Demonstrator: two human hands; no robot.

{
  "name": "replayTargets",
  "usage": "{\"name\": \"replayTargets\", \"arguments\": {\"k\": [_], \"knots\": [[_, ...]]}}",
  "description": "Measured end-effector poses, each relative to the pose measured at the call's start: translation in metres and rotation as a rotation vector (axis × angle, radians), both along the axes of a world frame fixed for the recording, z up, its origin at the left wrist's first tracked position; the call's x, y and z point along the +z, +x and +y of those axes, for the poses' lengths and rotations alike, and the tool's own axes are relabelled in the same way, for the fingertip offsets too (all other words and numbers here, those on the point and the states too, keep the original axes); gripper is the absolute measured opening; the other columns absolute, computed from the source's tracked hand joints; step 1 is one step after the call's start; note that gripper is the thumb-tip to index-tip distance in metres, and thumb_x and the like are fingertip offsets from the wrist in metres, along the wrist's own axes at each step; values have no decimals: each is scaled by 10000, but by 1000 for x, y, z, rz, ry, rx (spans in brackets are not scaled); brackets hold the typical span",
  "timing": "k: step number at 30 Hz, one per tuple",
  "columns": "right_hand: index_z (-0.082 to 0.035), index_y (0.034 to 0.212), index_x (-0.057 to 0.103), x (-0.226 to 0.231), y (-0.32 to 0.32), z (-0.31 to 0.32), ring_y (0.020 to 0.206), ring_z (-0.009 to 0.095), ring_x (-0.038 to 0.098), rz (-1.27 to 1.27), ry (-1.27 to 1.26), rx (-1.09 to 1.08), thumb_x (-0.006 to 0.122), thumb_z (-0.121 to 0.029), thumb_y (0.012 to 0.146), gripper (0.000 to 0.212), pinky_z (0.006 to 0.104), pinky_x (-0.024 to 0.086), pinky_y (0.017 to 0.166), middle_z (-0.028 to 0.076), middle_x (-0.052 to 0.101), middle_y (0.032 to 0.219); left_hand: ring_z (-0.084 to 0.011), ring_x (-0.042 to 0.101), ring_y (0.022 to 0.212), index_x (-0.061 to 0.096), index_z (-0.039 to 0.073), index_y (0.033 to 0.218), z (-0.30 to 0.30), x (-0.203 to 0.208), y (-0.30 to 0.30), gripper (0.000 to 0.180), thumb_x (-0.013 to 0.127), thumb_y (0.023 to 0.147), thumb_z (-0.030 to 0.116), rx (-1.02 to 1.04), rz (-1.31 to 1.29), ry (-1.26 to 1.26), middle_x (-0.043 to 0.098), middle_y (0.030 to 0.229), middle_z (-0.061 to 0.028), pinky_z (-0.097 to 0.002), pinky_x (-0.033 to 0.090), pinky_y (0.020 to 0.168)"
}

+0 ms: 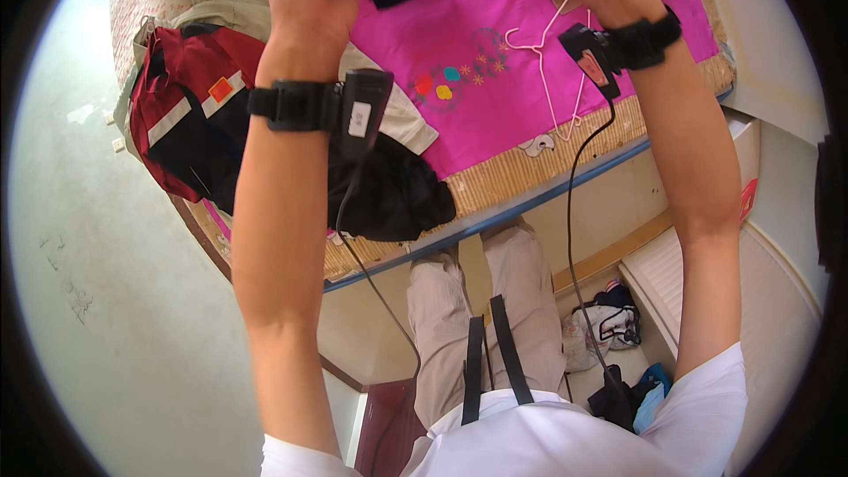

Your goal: The person picks up clothing items from a bed, folds or arranges them by hand, and places them onto hangers before hanging them in a closet.

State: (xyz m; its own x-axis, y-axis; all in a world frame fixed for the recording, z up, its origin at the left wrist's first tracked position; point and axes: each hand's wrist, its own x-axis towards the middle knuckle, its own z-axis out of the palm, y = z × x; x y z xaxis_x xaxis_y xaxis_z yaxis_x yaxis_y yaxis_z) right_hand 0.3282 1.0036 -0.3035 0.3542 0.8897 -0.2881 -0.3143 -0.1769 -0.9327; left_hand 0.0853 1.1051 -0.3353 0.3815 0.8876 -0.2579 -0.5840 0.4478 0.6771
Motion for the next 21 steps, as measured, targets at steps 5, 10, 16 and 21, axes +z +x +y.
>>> {"name": "replayTargets", "arguments": {"k": [5,10,16,21], "knots": [[-33,1037,701,-42,-2,-74,813,129,666,-243,-23,78,641,-313,981,291,264,518,747,30,696,952,-222,672,1070,591,41,1289,-99,-22,-2,373,625,1005,280,85,106,-85,674,1201,-83,-408,582,883],[20,922,688,-148,-21,-185,721,152,610,-389,-518,72,624,-342,984,372,302,483,699,42,672,797,-259,699,930,583,-7,1253,-229,-130,-21,391,629,1007,295,37,361,-526,697,1135,-109,-365,567,817],[-40,961,717,-220,-126,-366,930,386,696,-560,-1062,805,611,-458,938,432,461,545,823,203,730,932,-173,560,519,610,72,1031,-476,-303,-177,183,546,979,236,-531,644,-883,644,790,-51,-355,465,484],[-57,965,721,-210,-194,-415,920,362,697,-481,-1072,867,644,-385,910,341,438,544,822,184,735,945,-211,702,836,606,53,1182,-509,-229,-243,247,497,1027,211,-264,574,-1177,699,1039,-101,-364,609,731]]}}
